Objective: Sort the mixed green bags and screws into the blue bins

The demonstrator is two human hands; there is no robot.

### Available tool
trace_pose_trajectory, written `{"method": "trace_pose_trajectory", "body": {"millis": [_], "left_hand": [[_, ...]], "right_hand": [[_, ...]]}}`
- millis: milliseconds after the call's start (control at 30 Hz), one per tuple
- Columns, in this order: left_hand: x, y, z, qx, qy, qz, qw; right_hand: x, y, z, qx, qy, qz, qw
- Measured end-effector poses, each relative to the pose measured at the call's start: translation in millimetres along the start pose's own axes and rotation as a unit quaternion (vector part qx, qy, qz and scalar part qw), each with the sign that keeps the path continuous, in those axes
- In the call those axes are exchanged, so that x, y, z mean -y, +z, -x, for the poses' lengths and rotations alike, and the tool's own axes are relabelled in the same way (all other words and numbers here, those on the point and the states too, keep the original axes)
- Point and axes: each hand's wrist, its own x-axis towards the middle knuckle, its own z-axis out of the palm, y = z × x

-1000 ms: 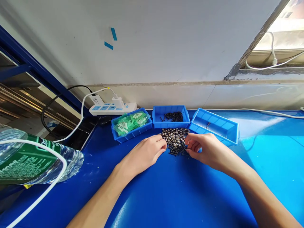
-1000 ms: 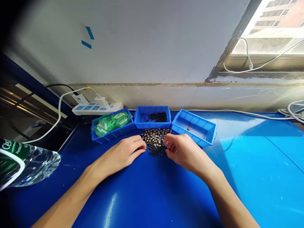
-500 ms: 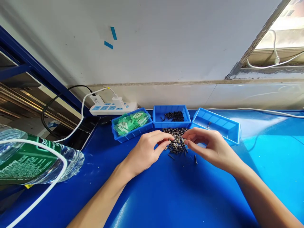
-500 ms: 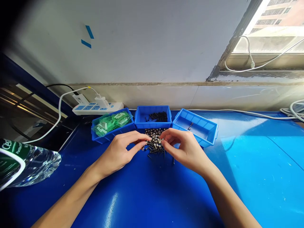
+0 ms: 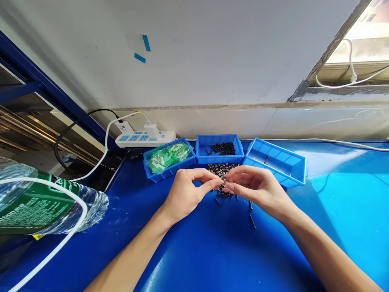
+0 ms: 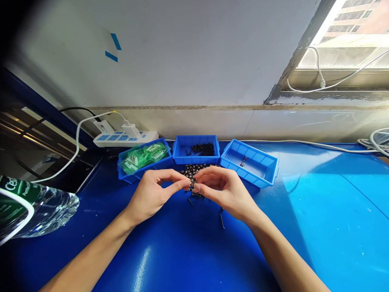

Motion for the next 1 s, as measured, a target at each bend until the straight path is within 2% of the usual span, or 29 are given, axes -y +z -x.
{"method": "trace_pose_trajectory", "body": {"millis": [100,167,300,367,433,500,600,667,767,900,1000], "left_hand": [[1.9,-0.8,-0.4,0.028,0.025,-0.062,0.997],[4.3,-3.1,-1.3,0.038,0.056,-0.126,0.99],[9.9,-8.3,-2.2,0.038,0.102,-0.22,0.969],[11.7,-9.0,-1.3,0.045,0.109,-0.24,0.964],[12.4,-8.5,0.4,0.065,0.113,-0.258,0.957],[12.1,-7.8,2.1,0.105,0.116,-0.271,0.95],[11.0,-7.8,3.5,0.172,0.119,-0.273,0.939],[10.6,-8.0,4.0,0.201,0.121,-0.267,0.935],[10.5,-6.3,5.0,0.217,0.123,-0.262,0.932],[11.8,1.5,7.1,0.219,0.141,-0.275,0.925],[13.3,9.0,8.9,0.207,0.168,-0.293,0.918]], "right_hand": [[3.8,-1.8,-1.9,0.001,0.021,0.009,1.0],[4.2,-2.8,-6.9,-0.026,0.021,0.012,0.999],[1.6,-4.7,-20.7,-0.131,-0.053,-0.006,0.99],[2.9,-8.4,-22.6,-0.145,-0.085,0.039,0.985],[7.3,-15.2,-18.0,-0.128,-0.089,0.135,0.978],[13.2,-23.9,-8.5,-0.067,-0.068,0.252,0.963],[20.5,-33.4,5.7,0.058,0.009,0.397,0.916],[22.7,-33.8,10.9,0.095,0.044,0.459,0.882],[22.5,-28.4,12.1,0.116,0.078,0.483,0.865],[19.9,-25.9,11.0,0.117,0.082,0.468,0.872],[19.9,-30.2,12.0,0.142,0.081,0.44,0.883]]}}
